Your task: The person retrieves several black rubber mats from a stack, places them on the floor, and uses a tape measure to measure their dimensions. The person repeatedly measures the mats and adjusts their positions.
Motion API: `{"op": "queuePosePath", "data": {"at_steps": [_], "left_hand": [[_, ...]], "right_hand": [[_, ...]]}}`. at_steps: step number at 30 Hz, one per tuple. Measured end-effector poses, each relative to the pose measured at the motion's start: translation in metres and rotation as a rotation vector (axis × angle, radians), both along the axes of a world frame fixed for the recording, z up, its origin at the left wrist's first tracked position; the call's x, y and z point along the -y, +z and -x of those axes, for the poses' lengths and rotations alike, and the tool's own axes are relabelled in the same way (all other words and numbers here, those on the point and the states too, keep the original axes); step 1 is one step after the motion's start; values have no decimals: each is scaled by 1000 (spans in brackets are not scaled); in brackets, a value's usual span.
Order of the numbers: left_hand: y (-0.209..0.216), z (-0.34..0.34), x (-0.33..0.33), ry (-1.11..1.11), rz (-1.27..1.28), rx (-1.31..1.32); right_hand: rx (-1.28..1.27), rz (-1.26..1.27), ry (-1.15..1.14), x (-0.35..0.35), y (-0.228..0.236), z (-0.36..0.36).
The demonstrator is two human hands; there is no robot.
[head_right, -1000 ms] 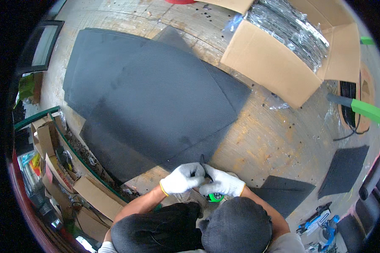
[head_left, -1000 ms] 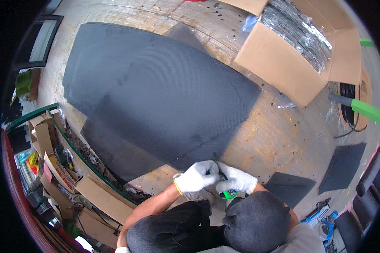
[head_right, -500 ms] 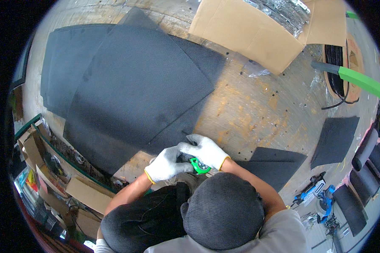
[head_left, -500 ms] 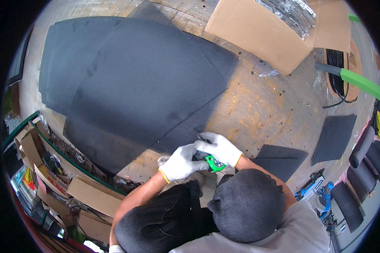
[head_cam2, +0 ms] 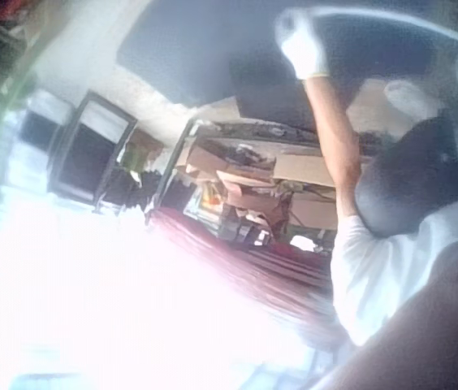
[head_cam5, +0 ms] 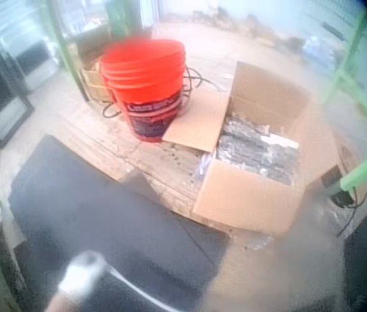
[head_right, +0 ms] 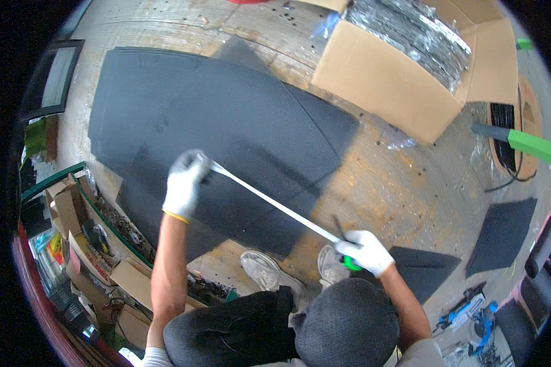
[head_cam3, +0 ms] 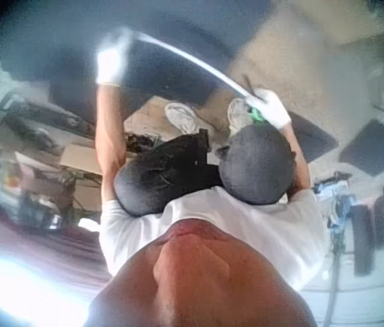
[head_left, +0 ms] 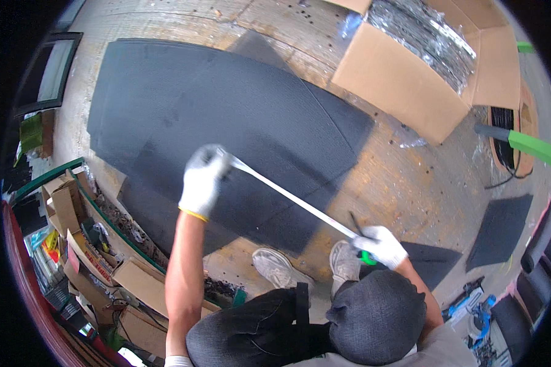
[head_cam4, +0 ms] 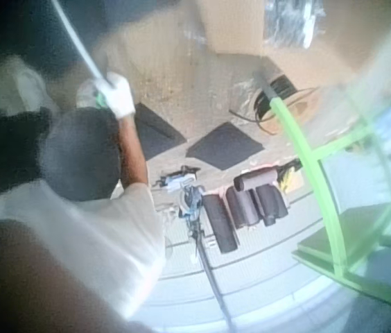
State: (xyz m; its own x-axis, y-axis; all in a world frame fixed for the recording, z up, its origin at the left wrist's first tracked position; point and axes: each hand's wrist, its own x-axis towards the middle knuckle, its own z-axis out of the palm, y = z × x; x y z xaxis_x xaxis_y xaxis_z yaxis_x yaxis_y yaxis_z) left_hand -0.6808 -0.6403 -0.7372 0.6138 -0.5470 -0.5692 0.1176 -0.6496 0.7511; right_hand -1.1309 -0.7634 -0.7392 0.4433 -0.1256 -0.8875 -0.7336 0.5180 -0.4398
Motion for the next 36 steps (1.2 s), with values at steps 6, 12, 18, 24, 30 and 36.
{"op": "queuePosePath", "data": {"at_steps": [6, 12, 18, 24, 30, 36], "left_hand": [[-17, -32, 27, -106, -122, 763], [-44, 46, 48, -805, -294, 889], [-44, 42, 49, -826, -314, 876], [-52, 44, 49, -882, -321, 931], [-60, 41, 45, -911, -342, 993], [-60, 42, 46, -922, -338, 999]], "right_hand": [[-80, 172, -316, 2, -21, -1], [255, 68, -542, 35, -50, -84], [111, 88, -509, 43, -54, -103], [56, 53, -477, 37, -58, -74], [-105, 156, -409, 39, -65, -62], [-102, 167, -434, 38, -73, -60]]}}
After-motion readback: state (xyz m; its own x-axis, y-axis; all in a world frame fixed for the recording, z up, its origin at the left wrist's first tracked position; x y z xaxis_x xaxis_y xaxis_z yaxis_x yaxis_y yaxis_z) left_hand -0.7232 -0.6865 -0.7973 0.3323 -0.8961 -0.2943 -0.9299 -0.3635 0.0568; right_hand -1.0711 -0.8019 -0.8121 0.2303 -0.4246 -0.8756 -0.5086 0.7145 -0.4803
